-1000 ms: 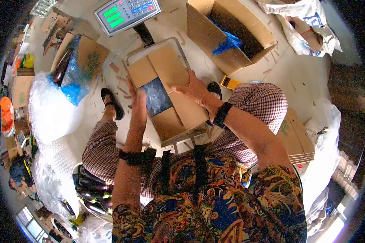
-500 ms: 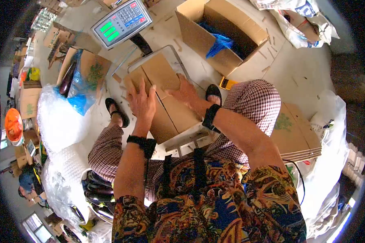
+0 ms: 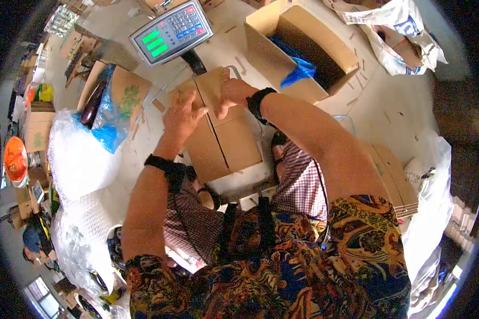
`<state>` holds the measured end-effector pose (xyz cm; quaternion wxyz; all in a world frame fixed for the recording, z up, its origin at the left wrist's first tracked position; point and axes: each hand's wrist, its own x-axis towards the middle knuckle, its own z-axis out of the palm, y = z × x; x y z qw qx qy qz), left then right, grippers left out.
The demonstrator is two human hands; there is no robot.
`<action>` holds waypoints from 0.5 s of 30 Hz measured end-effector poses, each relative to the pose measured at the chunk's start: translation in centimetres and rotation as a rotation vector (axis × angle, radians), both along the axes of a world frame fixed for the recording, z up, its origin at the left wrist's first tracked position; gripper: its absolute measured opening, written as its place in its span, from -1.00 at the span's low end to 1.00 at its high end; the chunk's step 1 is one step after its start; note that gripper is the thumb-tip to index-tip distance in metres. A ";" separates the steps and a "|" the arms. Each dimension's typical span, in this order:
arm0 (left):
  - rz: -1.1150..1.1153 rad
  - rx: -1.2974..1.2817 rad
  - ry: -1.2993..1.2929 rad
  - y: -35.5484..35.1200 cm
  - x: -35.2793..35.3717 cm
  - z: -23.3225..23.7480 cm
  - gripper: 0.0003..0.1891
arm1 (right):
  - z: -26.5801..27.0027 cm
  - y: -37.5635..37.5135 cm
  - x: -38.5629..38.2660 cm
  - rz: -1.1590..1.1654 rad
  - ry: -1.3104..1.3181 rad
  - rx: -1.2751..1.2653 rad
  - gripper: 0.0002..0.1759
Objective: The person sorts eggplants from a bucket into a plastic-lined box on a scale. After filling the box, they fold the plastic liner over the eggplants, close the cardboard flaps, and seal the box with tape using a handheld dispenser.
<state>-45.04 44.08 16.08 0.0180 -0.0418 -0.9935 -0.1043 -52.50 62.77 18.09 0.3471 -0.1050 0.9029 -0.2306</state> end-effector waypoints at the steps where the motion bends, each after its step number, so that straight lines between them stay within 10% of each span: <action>1: -0.038 0.030 -0.124 -0.6 -0.8 1.0 -0.27 | 0.4 -0.3 -0.4 0.021 -0.006 0.023 0.56; 15: -0.278 -0.184 -0.349 -1.0 -3.0 3.7 -0.03 | -3.0 1.3 -3.4 0.183 0.176 -0.092 0.48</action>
